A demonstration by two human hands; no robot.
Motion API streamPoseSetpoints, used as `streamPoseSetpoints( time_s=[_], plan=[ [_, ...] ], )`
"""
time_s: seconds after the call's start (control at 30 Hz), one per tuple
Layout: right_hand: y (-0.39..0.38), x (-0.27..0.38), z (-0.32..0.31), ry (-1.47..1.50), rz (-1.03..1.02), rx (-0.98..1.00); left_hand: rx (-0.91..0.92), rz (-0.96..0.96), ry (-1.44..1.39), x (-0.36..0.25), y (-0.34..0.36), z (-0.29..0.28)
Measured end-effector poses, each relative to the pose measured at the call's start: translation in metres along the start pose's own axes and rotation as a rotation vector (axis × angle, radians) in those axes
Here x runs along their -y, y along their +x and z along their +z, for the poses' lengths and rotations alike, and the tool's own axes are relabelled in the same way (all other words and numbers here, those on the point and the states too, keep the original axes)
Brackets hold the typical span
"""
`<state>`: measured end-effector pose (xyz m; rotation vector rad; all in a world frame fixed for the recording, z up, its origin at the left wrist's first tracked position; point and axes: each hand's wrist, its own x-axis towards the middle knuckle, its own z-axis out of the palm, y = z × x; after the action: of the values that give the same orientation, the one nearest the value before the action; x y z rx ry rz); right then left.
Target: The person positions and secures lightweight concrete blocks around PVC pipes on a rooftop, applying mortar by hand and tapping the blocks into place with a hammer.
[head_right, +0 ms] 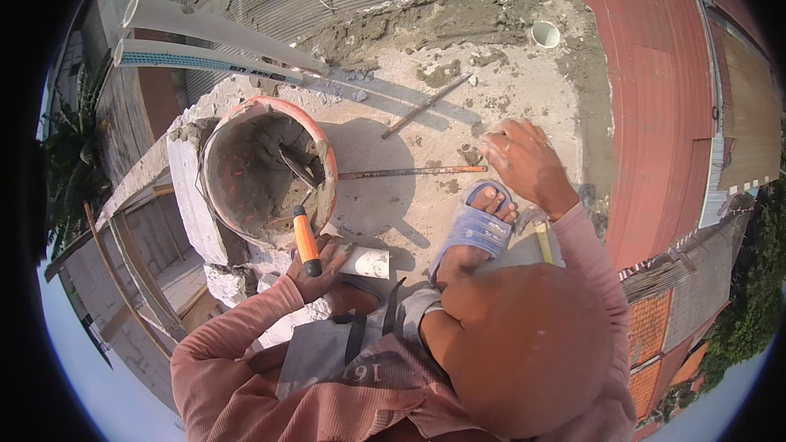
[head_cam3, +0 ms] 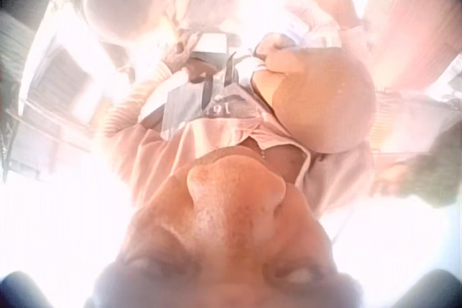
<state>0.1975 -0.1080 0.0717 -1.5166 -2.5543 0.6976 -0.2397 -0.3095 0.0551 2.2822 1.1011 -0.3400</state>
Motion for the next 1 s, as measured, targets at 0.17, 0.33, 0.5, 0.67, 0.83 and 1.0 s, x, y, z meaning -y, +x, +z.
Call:
streamPoseSetpoints(
  time_s=[0.17, 0.33, 0.5, 0.67, 0.83, 1.0],
  plan=[
    [0.047, -0.011, -0.109, -0.333, -0.053, 0.417, 0.17, -0.097, -0.156, 0.006, -0.048, -0.033],
    [0.096, -0.07, -0.181, -0.467, 0.199, 0.628, 0.065, 0.055, -0.164, 0.038, -0.067, -0.081],
    [0.113, -0.087, -0.148, -0.434, 0.34, 0.269, 0.382, -0.093, -0.528, 0.036, -0.052, -0.074],
    [0.096, -0.153, -0.135, -0.43, 0.251, 0.218, 0.514, 0.083, -0.711, 0.032, -0.028, -0.056],
    [0.121, -0.199, -0.086, -0.317, 0.26, 0.014, 0.45, -0.033, -0.782, 0.039, -0.021, -0.084],
    [0.143, -0.199, -0.05, -0.371, 0.245, -0.028, 0.35, -0.243, -0.707, 0.006, -0.031, -0.078]
  ],
)
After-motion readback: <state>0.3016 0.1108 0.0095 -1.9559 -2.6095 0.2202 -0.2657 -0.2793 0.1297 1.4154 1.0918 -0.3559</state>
